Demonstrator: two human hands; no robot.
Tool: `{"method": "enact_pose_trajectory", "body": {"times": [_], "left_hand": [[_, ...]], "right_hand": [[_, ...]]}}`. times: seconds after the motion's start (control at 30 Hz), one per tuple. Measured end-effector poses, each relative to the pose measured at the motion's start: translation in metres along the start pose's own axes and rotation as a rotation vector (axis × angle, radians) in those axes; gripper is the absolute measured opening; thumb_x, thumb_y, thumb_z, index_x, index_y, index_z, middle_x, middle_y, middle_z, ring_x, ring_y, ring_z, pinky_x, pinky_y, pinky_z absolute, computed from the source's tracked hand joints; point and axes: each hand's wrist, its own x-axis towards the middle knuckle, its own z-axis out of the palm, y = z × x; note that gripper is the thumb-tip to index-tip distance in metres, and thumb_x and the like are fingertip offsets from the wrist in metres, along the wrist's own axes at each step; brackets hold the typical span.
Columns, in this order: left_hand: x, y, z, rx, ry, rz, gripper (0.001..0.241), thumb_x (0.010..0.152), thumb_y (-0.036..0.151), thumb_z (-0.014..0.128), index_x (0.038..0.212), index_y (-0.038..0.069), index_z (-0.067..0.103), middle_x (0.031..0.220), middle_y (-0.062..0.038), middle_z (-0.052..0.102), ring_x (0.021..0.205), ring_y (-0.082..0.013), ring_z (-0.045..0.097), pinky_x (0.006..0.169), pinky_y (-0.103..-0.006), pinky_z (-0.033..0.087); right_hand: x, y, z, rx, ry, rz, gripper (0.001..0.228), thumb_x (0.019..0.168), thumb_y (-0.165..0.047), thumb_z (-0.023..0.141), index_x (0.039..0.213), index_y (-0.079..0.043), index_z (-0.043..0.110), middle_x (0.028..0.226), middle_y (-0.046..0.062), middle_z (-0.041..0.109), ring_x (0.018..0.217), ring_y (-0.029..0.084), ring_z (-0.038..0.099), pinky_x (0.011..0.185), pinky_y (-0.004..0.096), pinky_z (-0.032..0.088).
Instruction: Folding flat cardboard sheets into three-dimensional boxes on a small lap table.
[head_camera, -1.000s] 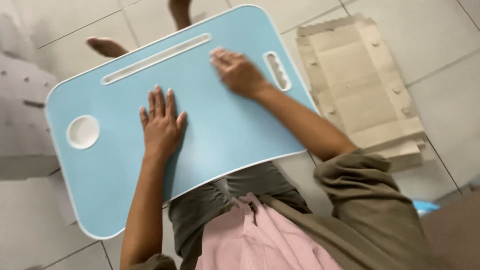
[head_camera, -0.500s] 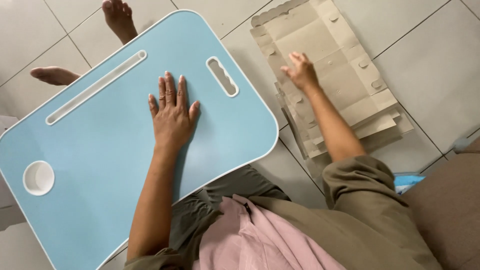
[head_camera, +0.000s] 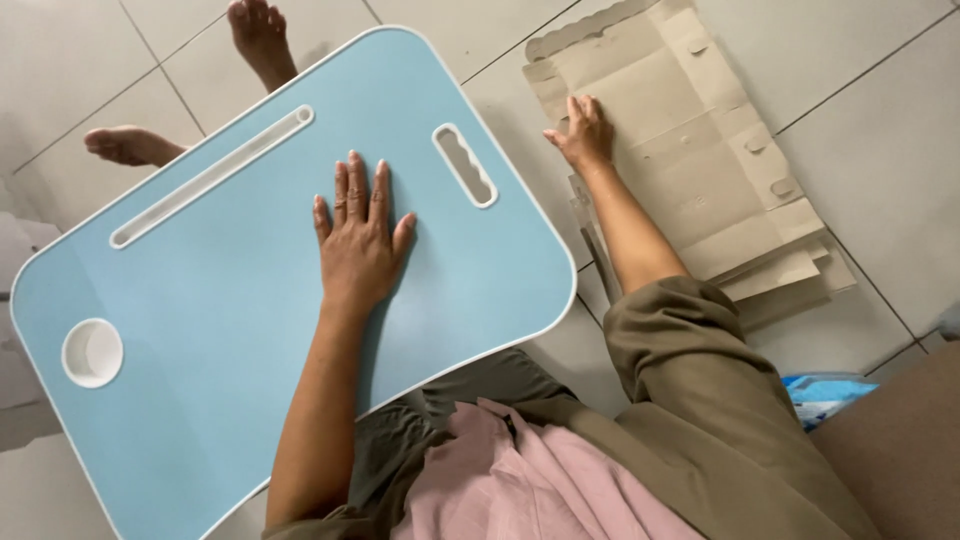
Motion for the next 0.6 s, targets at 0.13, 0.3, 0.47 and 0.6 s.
{"method": "enact_pose_trajectory", "body": {"times": [0.13, 0.3, 0.47, 0.6], "left_hand": [[0.004, -0.003, 0.002, 0.011, -0.002, -0.003, 0.07, 0.105, 0.052, 0.038, 0.163, 0.013, 0.027, 0.169, -0.014, 0.012, 0.155, -0.0307, 0.006, 0.121, -0.0595, 0.007], [0.002, -0.003, 0.004, 0.015, 0.014, 0.005, 0.07, 0.105, 0.052, 0.039, 0.162, 0.013, 0.029, 0.169, -0.014, 0.014, 0.156, -0.0306, 0.009, 0.12, -0.0599, 0.009], [0.003, -0.003, 0.003, 0.004, 0.009, 0.007, 0.07, 0.105, 0.052, 0.039, 0.162, 0.012, 0.029, 0.169, -0.015, 0.014, 0.155, -0.0312, 0.007, 0.12, -0.061, 0.008], [0.004, -0.003, 0.004, -0.003, 0.011, 0.001, 0.07, 0.105, 0.052, 0.038, 0.162, 0.013, 0.03, 0.169, -0.015, 0.015, 0.155, -0.0308, 0.006, 0.12, -0.0601, 0.006]], "right_hand": [[0.012, -0.002, -0.005, -0.05, -0.052, 0.054, 0.071, 0.085, -0.047, 0.084, 0.138, -0.007, 0.059, 0.139, 0.014, 0.053, 0.121, 0.032, 0.055, 0.096, 0.048, 0.044], [0.015, 0.019, -0.006, 0.1, -0.066, 0.033, 0.076, 0.08, -0.047, 0.089, 0.138, -0.007, 0.06, 0.133, 0.011, 0.056, 0.115, 0.027, 0.058, 0.091, 0.043, 0.048], [0.014, 0.032, -0.006, 0.274, -0.041, 0.046, 0.069, 0.078, -0.041, 0.091, 0.132, -0.009, 0.065, 0.131, 0.009, 0.057, 0.116, 0.027, 0.058, 0.097, 0.04, 0.047], [0.014, 0.025, -0.015, 0.359, -0.069, 0.093, 0.059, 0.083, -0.033, 0.089, 0.131, -0.006, 0.067, 0.13, 0.01, 0.056, 0.115, 0.027, 0.058, 0.099, 0.038, 0.048]]}}
